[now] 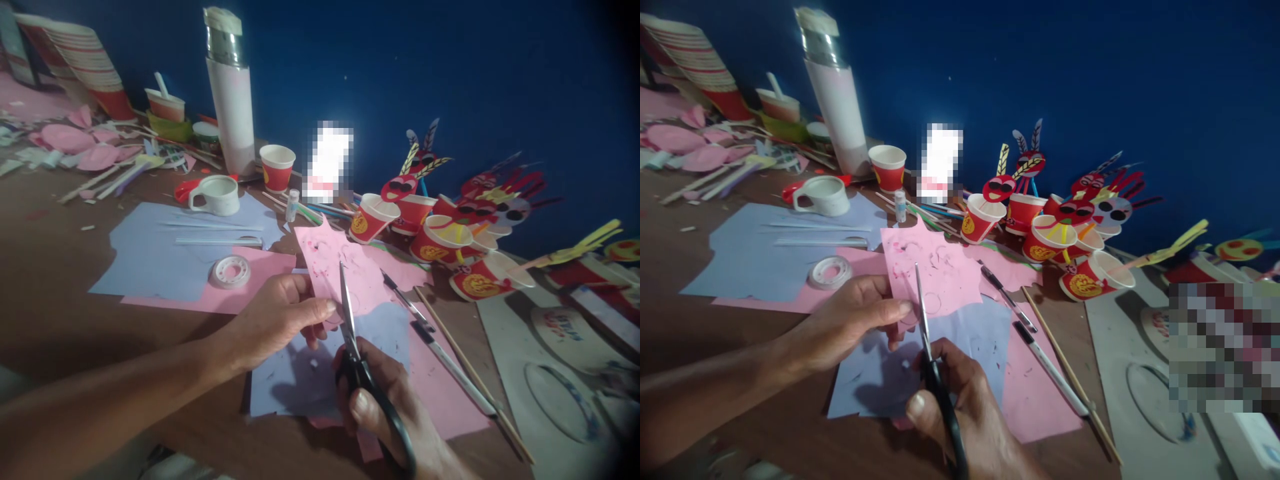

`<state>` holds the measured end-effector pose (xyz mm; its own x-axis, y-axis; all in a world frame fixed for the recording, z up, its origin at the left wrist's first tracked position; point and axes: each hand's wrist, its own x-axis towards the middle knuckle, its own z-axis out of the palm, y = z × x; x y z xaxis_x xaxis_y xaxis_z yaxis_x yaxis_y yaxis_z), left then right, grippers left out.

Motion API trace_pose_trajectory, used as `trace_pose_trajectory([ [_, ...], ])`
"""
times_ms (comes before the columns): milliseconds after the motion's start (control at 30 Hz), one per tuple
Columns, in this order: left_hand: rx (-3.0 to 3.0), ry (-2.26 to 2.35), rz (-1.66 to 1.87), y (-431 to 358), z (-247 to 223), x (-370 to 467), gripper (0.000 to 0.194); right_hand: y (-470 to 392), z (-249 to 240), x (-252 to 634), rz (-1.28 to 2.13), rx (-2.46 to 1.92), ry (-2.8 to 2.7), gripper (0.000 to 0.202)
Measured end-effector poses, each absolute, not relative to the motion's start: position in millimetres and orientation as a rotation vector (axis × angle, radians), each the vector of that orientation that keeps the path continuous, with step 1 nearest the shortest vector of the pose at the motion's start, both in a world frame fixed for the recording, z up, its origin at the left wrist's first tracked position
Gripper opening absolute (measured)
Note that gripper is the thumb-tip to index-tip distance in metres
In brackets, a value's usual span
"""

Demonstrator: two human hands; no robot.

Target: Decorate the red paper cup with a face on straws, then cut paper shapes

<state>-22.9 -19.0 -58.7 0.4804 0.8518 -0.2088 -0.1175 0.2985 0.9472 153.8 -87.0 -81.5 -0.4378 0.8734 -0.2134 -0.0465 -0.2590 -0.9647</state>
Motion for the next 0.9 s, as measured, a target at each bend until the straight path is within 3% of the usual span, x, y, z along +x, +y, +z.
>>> trace_pose_trajectory([
  [900,1.060,0.961,0.636,-21.5,-55.4,-21.5,0.013,-88.4,-81.0,153.6,1.805,-1.016,-1.319,0.039],
])
